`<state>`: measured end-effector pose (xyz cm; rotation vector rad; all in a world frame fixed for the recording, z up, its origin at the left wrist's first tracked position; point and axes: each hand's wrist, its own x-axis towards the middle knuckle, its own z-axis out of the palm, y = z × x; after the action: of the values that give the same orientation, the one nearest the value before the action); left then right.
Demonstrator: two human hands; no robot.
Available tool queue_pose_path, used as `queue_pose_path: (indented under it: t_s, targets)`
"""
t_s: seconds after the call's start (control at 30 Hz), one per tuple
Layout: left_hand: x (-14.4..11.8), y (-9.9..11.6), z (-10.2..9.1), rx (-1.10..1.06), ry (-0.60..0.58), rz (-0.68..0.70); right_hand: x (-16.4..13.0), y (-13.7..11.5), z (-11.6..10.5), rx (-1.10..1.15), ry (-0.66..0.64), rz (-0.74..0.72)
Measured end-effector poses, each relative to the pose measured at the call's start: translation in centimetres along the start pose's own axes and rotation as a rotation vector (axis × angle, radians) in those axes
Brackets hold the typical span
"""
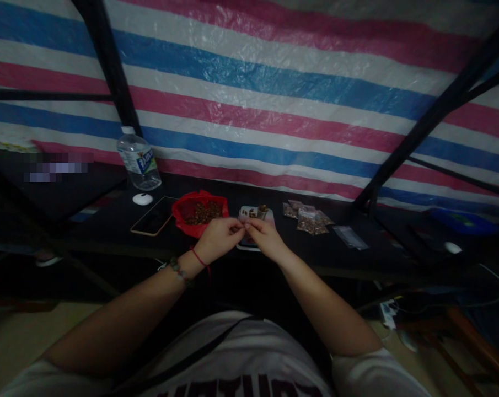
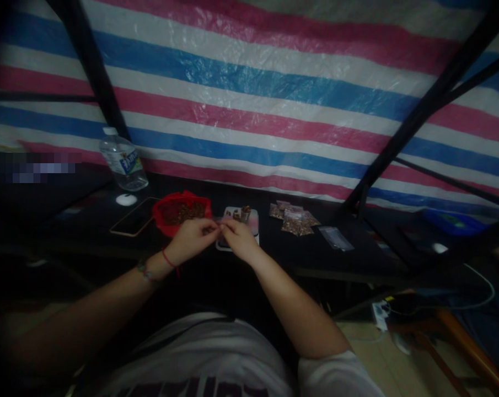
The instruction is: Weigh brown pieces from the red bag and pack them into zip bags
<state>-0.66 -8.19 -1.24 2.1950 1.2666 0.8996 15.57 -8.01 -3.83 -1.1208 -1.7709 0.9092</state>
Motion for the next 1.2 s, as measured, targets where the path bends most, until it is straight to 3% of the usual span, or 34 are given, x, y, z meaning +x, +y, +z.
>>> queue_pose_path:
  t_s: [0.13, 0.23, 0.37, 0.6, 0.77, 1.0, 1.1, 1.2]
  targets:
    - [-0.2, -0.5, -0.2, 0.037, 0.063, -0.062, -0.2, 0.1, 0.1, -0.164, 0.104, -0.062]
    - [-0.3, -0.6, -0.1, 0.067, 0.094, -0.076, -0.5, -0.3, 0.0, -0.288, 0.210, -0.192]
    - [-0.3, -0.7, 0.4, 0.070, 0.109, -0.082, -0.7, -0.6, -0.3, -0.471, 0.162, -0.359]
    - [-0.9, -0.2, 0.6, 0.142, 0.052, 0.141, -0.3, -0.8, -0.5, -0.474, -0.017, -0.242]
    - [-1.0, 0.0, -0.9, 0.317, 0.041, 0.409, -0.2, -1.3, -1.1, -0.258, -0.004, -0.113]
    - [0.0, -1.4, -1.9, 0.354, -0.063, 0.428, -0.3, -1.4, -1.0, -0.133, -0.106, -0.098]
    - [0.3, -1.6, -2.4, 0.340, -0.028, 0.419, 0.1, -0.9, -1.6, -0.062, -0.002, -0.141]
    - [1.1, -2.0, -3.3, 0.332, 0.054, 0.400, 1.2, 1.1, -3.8, -0.036, 0.236, -0.150]
